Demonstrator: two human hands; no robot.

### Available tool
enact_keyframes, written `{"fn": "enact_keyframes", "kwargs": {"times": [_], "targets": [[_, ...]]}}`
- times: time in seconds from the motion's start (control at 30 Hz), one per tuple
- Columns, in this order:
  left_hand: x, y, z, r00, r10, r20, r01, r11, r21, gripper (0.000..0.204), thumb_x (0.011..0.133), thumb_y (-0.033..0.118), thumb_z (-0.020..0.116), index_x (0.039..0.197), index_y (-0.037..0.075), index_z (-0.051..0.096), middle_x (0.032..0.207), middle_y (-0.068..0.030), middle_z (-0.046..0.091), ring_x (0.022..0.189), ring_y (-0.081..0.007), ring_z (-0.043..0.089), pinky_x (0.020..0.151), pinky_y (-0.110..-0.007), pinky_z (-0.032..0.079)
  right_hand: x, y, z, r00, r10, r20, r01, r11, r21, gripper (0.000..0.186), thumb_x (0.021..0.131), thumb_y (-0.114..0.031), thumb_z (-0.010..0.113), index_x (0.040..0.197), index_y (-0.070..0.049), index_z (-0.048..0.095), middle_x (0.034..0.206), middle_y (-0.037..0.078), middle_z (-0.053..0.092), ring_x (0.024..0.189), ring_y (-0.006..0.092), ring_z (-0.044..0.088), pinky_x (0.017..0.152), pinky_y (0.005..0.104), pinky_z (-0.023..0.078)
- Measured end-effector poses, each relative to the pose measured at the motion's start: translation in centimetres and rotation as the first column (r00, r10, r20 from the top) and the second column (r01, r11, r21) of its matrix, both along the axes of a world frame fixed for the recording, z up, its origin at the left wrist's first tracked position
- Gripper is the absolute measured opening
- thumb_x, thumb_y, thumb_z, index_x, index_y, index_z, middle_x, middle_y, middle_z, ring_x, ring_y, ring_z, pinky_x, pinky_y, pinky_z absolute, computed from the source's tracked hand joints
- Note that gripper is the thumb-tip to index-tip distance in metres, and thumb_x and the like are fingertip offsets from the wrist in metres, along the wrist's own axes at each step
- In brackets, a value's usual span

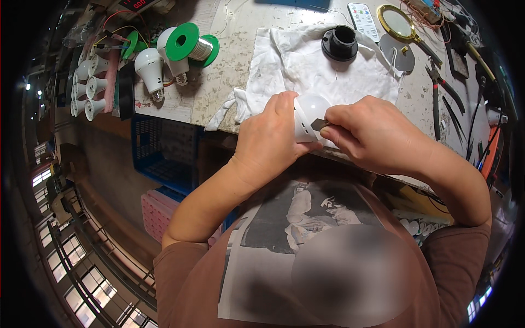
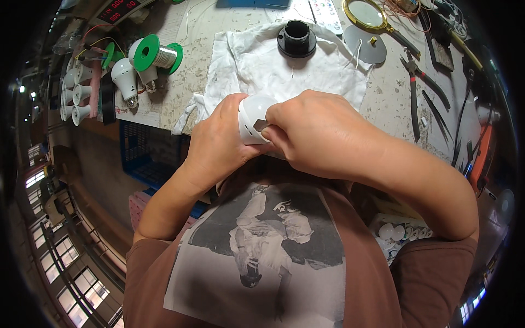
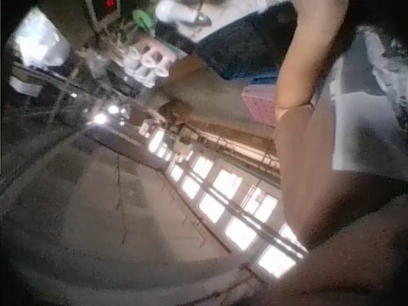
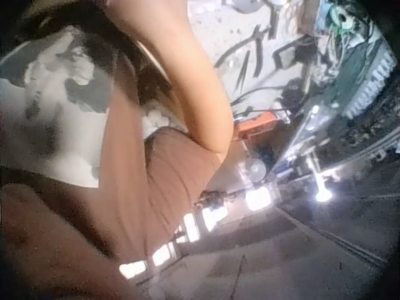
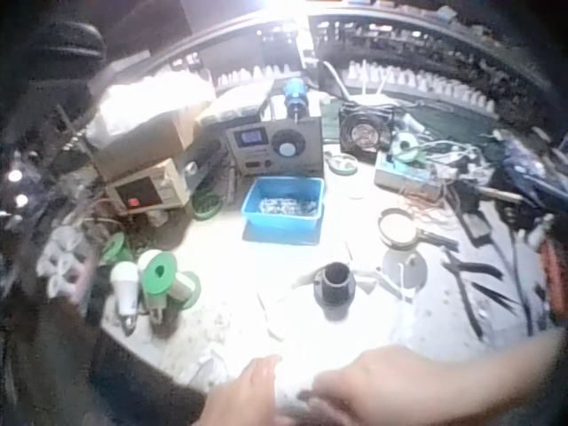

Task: The person tests light bulbs by hand, cuts and removes a bulb cover with a utility knife, and tosses it into a box. The person then drives screws into the LED board with an electric screwdriver and trims the plastic rim of the bulb casing with the utility knife.

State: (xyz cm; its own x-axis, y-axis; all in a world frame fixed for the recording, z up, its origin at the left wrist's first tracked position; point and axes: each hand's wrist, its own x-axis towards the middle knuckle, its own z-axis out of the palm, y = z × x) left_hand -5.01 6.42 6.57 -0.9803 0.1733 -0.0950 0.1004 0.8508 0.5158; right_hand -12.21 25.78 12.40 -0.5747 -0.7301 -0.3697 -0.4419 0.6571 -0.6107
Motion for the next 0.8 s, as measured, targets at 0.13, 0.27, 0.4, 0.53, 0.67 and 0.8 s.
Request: {"fn": "enact_keyframes", "kwargs": {"times": [0.13,0.27,0.4,0.53,0.67,0.8], "targets": [[-0.1,0.1,0.4,0.994,0.064,0.09,-0.068,0.997,0.036,0.083,0.066,0.042,0.092,0.126,0.004,0.05,0.109,-0.0188,0.068,0.097,-0.0386,0.069,0.078,-0.045,0.057,-0.5,0.5,0.2,0.993,-0.039,0.11,0.046,0.997,-0.059,0.02,0.094,-0.021,0.061,0.089,-0.004,0.072,0.074,0.019,0.069,0.072,0.0397,0.068,0.07,0.0491,0.053],[0.1,-0.1,0.1,0.995,0.063,0.078,-0.068,0.996,0.063,0.082,0.066,0.042,0.092,0.125,0.004,0.05,0.109,-0.019,0.068,0.098,-0.0386,0.069,0.079,-0.045,0.056,-0.3,0.5,0.0,0.999,-0.019,0.041,0.02,0.999,-0.035,0.02,0.094,-0.021,0.061,0.088,-0.004,0.071,0.073,0.019,0.068,0.073,0.0394,0.067,0.069,0.0486,0.053],[-0.1,0.0,0.1,0.995,0.066,0.07,-0.071,0.995,0.069,0.081,0.066,0.042,0.092,0.124,0.003,0.051,0.109,-0.0196,0.068,0.099,-0.0389,0.068,0.08,-0.044,0.056,0.3,0.5,-0.4,1.0,-0.008,-0.012,0.007,0.999,-0.039,0.019,0.093,-0.021,0.061,0.088,-0.005,0.071,0.073,0.019,0.068,0.072,0.0395,0.067,0.069,0.0487,0.053],[0.0,0.2,0.1,0.994,0.075,0.081,-0.08,0.996,0.05,0.08,0.067,0.042,0.092,0.123,0.002,0.051,0.109,-0.0203,0.068,0.099,-0.0393,0.068,0.08,-0.044,0.056,0.3,0.4,-0.5,0.998,0.022,-0.065,-0.024,1.0,-0.018,0.019,0.092,-0.02,0.062,0.087,-0.004,0.071,0.073,0.019,0.068,0.072,0.0398,0.067,0.069,0.0491,0.053],[0.2,0.1,-0.4,0.999,0.04,-0.002,-0.04,0.999,0.021,0.083,0.065,0.038,0.092,0.124,-0.001,0.048,0.107,-0.0178,0.063,0.089,-0.0377,0.069,0.07,-0.045,0.058,1.1,0.2,-0.9,0.99,-0.025,-0.14,0.02,0.999,-0.033,0.018,0.089,-0.018,0.063,0.086,-0.002,0.07,0.072,0.02,0.068,0.071,0.0395,0.068,0.068,0.049,0.054],[0.5,0.5,-0.8,0.998,0.052,-0.047,-0.052,0.999,-0.004,0.083,0.065,0.038,0.092,0.123,-0.001,0.048,0.106,-0.0186,0.063,0.086,-0.0375,0.07,0.068,-0.043,0.058,1.6,0.3,-1.1,0.985,-0.009,-0.17,0.008,1.0,-0.01,0.015,0.087,-0.016,0.063,0.086,-0.002,0.07,0.072,0.02,0.068,0.07,0.0387,0.069,0.068,0.0488,0.054]]}}
